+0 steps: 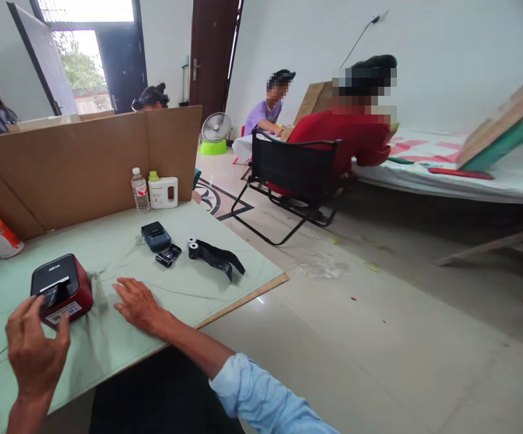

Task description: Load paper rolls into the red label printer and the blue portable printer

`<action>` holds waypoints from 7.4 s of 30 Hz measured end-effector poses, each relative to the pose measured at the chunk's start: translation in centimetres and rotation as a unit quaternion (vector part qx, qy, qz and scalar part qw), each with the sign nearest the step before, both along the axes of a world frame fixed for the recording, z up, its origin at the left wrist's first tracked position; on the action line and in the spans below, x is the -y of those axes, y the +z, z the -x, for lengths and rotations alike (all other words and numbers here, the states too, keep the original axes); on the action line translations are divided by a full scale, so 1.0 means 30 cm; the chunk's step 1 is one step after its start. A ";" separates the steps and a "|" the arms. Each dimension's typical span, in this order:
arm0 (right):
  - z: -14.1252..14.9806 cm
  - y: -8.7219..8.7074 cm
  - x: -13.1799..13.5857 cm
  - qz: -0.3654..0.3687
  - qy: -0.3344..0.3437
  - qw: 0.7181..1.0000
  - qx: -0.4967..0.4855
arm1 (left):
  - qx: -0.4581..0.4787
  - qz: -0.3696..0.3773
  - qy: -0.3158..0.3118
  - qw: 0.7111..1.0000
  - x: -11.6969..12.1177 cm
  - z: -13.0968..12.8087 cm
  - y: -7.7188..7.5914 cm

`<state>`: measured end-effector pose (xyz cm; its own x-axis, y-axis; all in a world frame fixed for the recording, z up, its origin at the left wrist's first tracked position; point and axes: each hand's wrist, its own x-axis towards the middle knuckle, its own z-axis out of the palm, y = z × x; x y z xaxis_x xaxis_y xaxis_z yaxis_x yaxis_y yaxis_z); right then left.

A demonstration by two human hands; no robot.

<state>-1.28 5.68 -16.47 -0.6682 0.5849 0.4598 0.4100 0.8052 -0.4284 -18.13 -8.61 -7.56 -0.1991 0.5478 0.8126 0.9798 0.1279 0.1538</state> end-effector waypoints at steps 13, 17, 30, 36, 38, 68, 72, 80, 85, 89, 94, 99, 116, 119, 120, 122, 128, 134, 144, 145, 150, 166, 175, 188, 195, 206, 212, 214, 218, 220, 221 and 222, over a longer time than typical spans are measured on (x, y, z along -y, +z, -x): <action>-0.292 0.006 -0.286 0.057 -0.262 0.963 0.041 | 0.027 0.282 -0.228 0.931 -0.398 -0.186 -0.097; -0.316 -0.008 -0.276 0.063 -0.265 0.961 0.046 | 0.029 0.296 -0.228 0.927 -0.517 -0.206 -0.107; -0.251 0.121 -0.516 0.169 -0.242 0.955 0.003 | 0.180 0.380 -0.137 0.897 -0.868 -0.302 -0.120; -0.235 0.066 -0.585 0.187 -0.238 0.953 0.029 | 0.199 0.359 -0.131 0.902 -0.892 -0.330 -0.154; -0.224 0.061 -0.571 0.180 -0.233 0.955 0.026 | 0.203 0.350 -0.127 0.906 -0.883 -0.322 -0.154; -0.133 -0.090 -0.235 0.150 -0.019 0.978 -0.141 | 0.312 0.278 -0.208 0.884 -0.443 -0.039 -0.242; -0.138 -0.104 -0.258 0.155 -0.007 0.978 -0.138 | 0.313 0.278 -0.232 0.878 -0.449 -0.015 -0.247; -0.128 -0.109 -0.294 0.166 0.001 0.977 -0.133 | 0.359 0.282 -0.287 0.842 -0.500 0.016 -0.275; -0.134 -0.134 -0.298 0.169 0.011 0.976 -0.136 | 0.382 0.263 -0.310 0.830 -0.497 0.026 -0.311; -0.137 -0.150 -0.292 0.166 0.003 0.977 -0.133 | 0.361 0.252 -0.309 0.843 -0.484 0.017 -0.318; -0.140 -0.150 -0.285 0.155 0.002 0.978 -0.136 | 0.346 0.243 -0.297 0.856 -0.472 0.003 -0.323; -0.147 -0.151 -0.282 0.153 0.009 0.979 -0.135 | 0.330 0.243 -0.290 0.865 -0.465 0.001 -0.328; -0.148 -0.152 -0.274 0.153 0.001 0.978 -0.144 | 0.258 0.216 -0.281 0.899 -0.446 -0.003 -0.328; -0.147 -0.145 -0.272 0.150 0.001 0.979 -0.141 | 0.284 0.201 -0.273 0.897 -0.456 -0.008 -0.316; -0.147 -0.143 -0.272 0.150 0.001 0.979 -0.137 | 0.300 0.195 -0.269 0.894 -0.465 -0.009 -0.312; -0.146 -0.140 -0.272 0.152 0.001 0.980 -0.130 | 0.343 0.184 -0.255 0.885 -0.487 -0.010 -0.305; -0.141 -0.132 -0.269 0.144 0.005 0.983 -0.117 | 0.465 0.211 -0.190 0.838 -0.565 -0.007 -0.286; -0.136 -0.131 -0.266 0.144 0.005 0.985 -0.098 | 0.499 0.233 -0.186 0.814 -0.596 -0.010 -0.268; -0.130 -0.126 -0.262 0.145 0.003 0.985 -0.093 | 0.514 0.261 -0.187 0.795 -0.580 -0.009 -0.262; -0.130 -0.127 -0.262 0.144 0.003 0.985 -0.092 | 0.507 0.265 -0.184 0.799 -0.582 -0.009 -0.264; -0.133 -0.138 -0.262 0.139 0.005 0.986 -0.096 | 0.458 0.266 -0.179 0.829 -0.588 -0.011 -0.281; -0.165 -0.193 -0.246 0.129 -0.004 0.988 -0.081 | 0.380 0.250 -0.181 0.872 -0.472 -0.071 -0.317; -0.162 -0.191 -0.246 0.124 -0.007 0.989 -0.077 | 0.453 0.249 -0.144 0.844 -0.551 -0.035 -0.335; -0.137 -0.140 -0.238 0.131 -0.009 0.988 -0.081 | 0.531 0.279 -0.130 0.790 -0.578 -0.030 -0.291; -0.135 -0.127 -0.242 0.119 -0.003 0.991 -0.069 | 0.550 0.279 -0.122 0.777 -0.593 -0.033 -0.259; -0.133 -0.112 -0.239 0.113 -0.007 0.992 -0.059 | 0.574 0.286 -0.113 0.759 -0.598 -0.035 -0.228; -0.134 -0.107 -0.241 0.117 -0.006 0.991 -0.060 | 0.577 0.282 -0.106 0.759 -0.603 -0.035 -0.233; -0.134 -0.106 -0.242 0.119 -0.006 0.991 -0.060 | 0.576 0.279 -0.106 0.761 -0.605 -0.035 -0.236; -0.133 -0.104 -0.242 0.118 -0.002 0.991 -0.066 | 0.572 0.277 -0.109 0.764 -0.607 -0.028 -0.247; -0.132 -0.103 -0.241 0.119 -0.003 0.991 -0.069 | 0.568 0.276 -0.113 0.767 -0.608 -0.022 -0.254; -0.132 -0.102 -0.241 0.120 -0.004 0.990 -0.069 | 0.566 0.275 -0.115 0.769 -0.609 -0.019 -0.257; -0.131 -0.101 -0.241 0.120 -0.005 0.990 -0.069 | 0.564 0.272 -0.117 0.771 -0.609 -0.016 -0.260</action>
<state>2.66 12.92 -19.51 -0.6023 0.6950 0.3928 0.3416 0.6691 -0.6600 -17.66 9.67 -15.36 -0.4550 0.8748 -0.1663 0.2688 0.3130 0.9109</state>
